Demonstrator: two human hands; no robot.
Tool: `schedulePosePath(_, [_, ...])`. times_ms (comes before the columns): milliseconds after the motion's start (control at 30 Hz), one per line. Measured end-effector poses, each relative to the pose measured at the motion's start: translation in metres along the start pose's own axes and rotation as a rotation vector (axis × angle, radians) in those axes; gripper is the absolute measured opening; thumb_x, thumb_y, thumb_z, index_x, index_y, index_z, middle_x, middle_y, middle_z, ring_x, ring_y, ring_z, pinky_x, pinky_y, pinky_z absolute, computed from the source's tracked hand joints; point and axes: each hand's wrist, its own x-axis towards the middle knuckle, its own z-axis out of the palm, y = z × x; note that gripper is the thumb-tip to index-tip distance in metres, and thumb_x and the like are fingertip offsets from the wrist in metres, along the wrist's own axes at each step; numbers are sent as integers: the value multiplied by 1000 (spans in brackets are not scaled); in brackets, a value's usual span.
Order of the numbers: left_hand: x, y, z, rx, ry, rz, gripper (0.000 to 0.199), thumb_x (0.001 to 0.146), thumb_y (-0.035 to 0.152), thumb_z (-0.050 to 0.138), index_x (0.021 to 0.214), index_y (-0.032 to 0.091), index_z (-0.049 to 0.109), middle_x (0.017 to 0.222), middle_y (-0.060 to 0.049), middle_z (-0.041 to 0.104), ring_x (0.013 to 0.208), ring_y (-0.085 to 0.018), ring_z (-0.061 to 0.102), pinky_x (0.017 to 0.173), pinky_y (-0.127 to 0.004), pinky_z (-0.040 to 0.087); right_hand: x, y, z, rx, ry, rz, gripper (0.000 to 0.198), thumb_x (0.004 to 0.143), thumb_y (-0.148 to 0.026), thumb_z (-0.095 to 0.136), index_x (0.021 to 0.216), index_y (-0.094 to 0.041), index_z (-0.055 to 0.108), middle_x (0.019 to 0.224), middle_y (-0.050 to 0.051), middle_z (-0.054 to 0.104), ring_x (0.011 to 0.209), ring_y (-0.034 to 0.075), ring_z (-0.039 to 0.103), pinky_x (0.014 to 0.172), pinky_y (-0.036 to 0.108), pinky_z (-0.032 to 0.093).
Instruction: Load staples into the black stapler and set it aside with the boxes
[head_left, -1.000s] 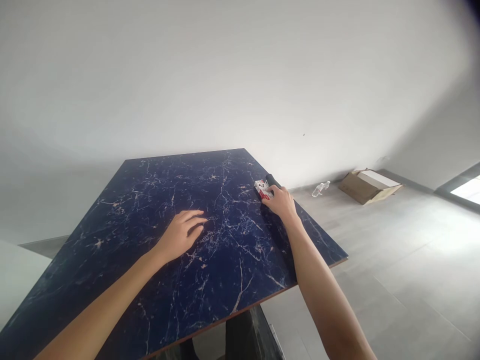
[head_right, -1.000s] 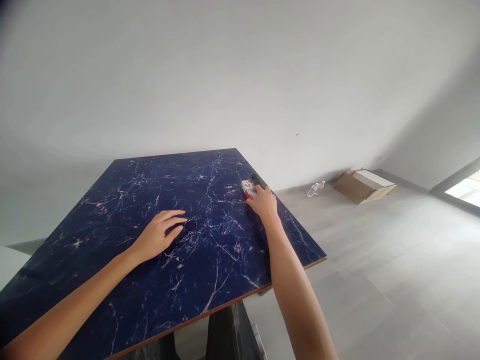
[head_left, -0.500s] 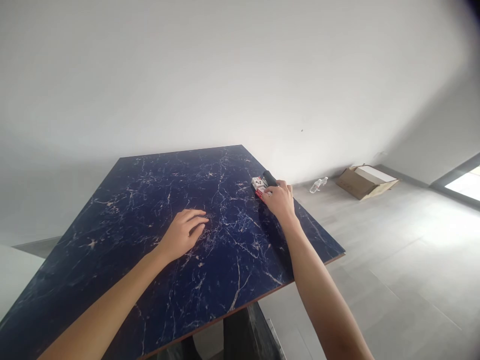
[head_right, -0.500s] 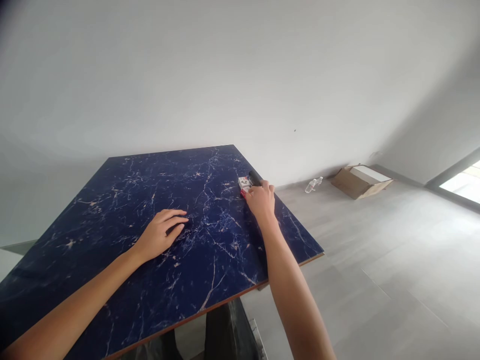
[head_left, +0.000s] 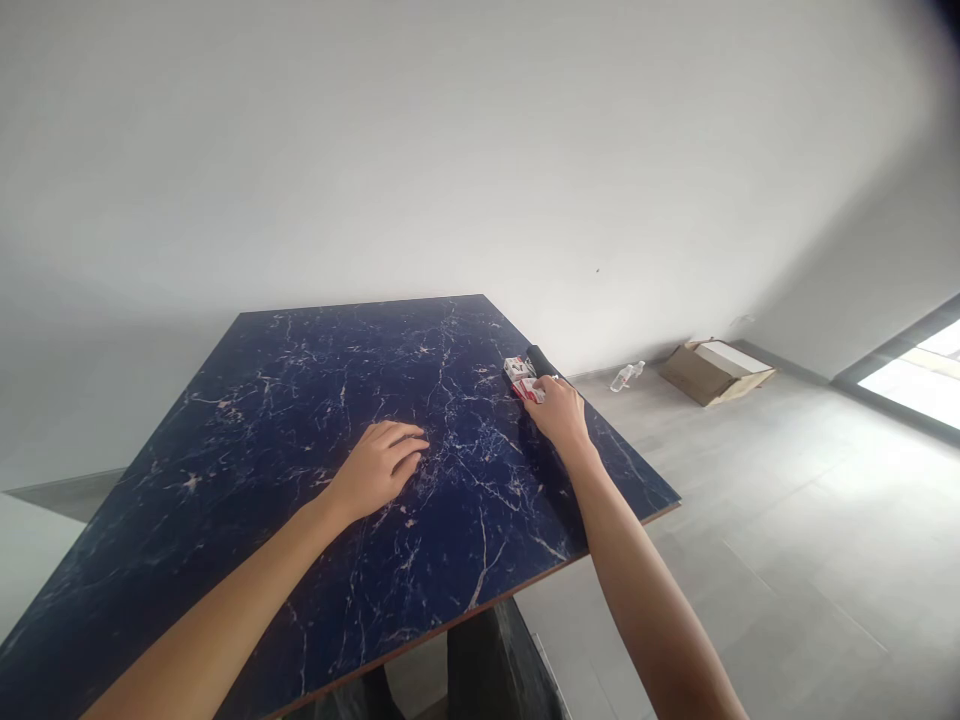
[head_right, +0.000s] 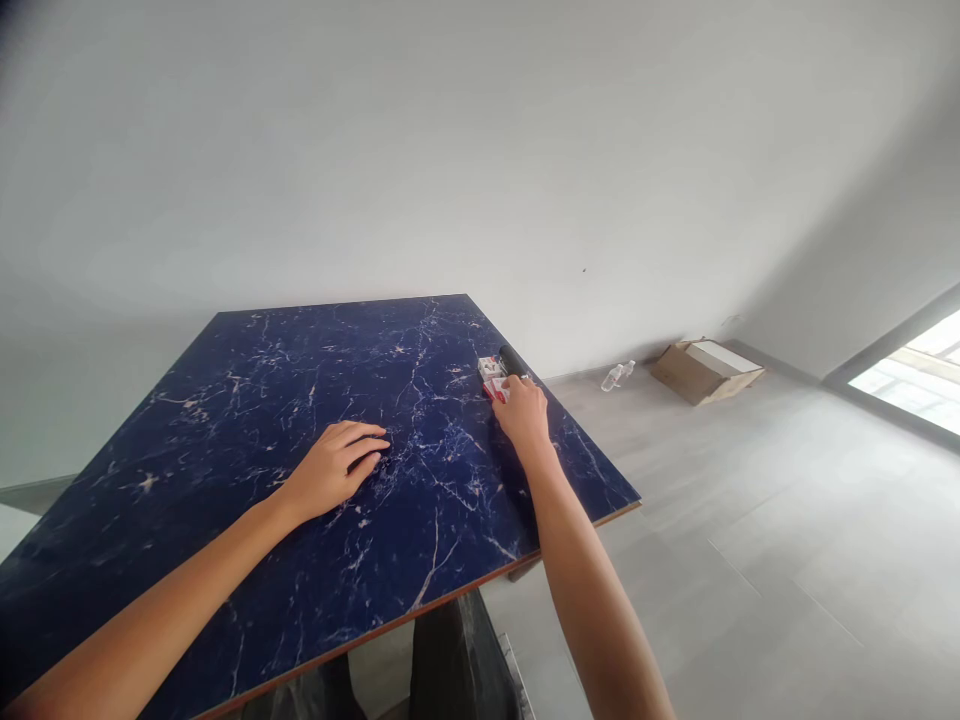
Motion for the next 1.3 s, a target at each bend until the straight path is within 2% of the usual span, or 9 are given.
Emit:
schedulePosePath(167, [0,0,1,5,-10,5,34,105,30,43,123,28,71,132,-6,67,124,-27,57,108,-53,44,0,7,-2,124,2,39,27,81,-30,64,106,-21,69,107,8,71,94,24,64,78,31,42])
schedulePosePath(400, [1,0,1,3,-17,14,32,104,30,44,121,27,72,131,-6,67,123,-27,58,107,-53,44,3,17,-7,384,134,115,30,76,-31,67,103,-22,73,106,8,71,95,25,64,87,36,46])
schedulePosePath(467, [0,0,1,3,-17,9,32,104,29,44,121,27,72,132,-6,67,124,-27,58,107,-53,44,-1,18,-13,633,148,204,42,73,-33,72,113,-20,71,108,9,72,95,24,65,88,37,49])
schedulePosePath(567, [0,1,0,-4,-15,4,33,104,30,44,121,28,72,132,-6,67,124,-28,58,108,-55,44,-20,23,-25,1190,182,337,61,71,-36,78,126,-18,63,106,8,73,93,21,68,89,38,53])
schedulePosePath(700, [0,2,0,-10,-26,9,36,104,31,42,122,29,73,131,-7,67,123,-29,59,108,-56,45,-63,37,-39,1627,263,434,54,71,-33,82,121,-20,64,107,7,74,99,21,71,93,43,58])
schedulePosePath(800, [1,2,1,-8,-22,11,36,104,31,42,121,29,73,130,-7,67,122,-28,59,107,-54,46,-90,49,-44,1701,356,480,42,72,-30,81,111,-20,67,111,8,73,104,23,71,91,46,62])
schedulePosePath(933, [1,1,2,6,-22,10,34,104,30,43,121,29,73,132,-6,67,123,-27,58,108,-52,45,-109,61,-51,1688,524,525,38,71,-22,81,106,-21,67,107,3,70,99,17,71,90,35,63])
schedulePosePath(1167, [1,1,2,15,-24,17,33,104,28,43,120,28,72,131,-5,67,122,-27,58,107,-49,45,-129,64,-90,1648,971,431,29,79,-20,80,106,-25,71,111,0,65,99,12,68,89,23,63])
schedulePosePath(1300, [1,1,1,18,-24,16,33,104,28,43,121,29,72,131,-5,66,123,-27,58,106,-50,45,-135,60,-102,1678,987,440,25,83,-20,77,106,-29,71,113,-3,65,100,9,67,90,17,61])
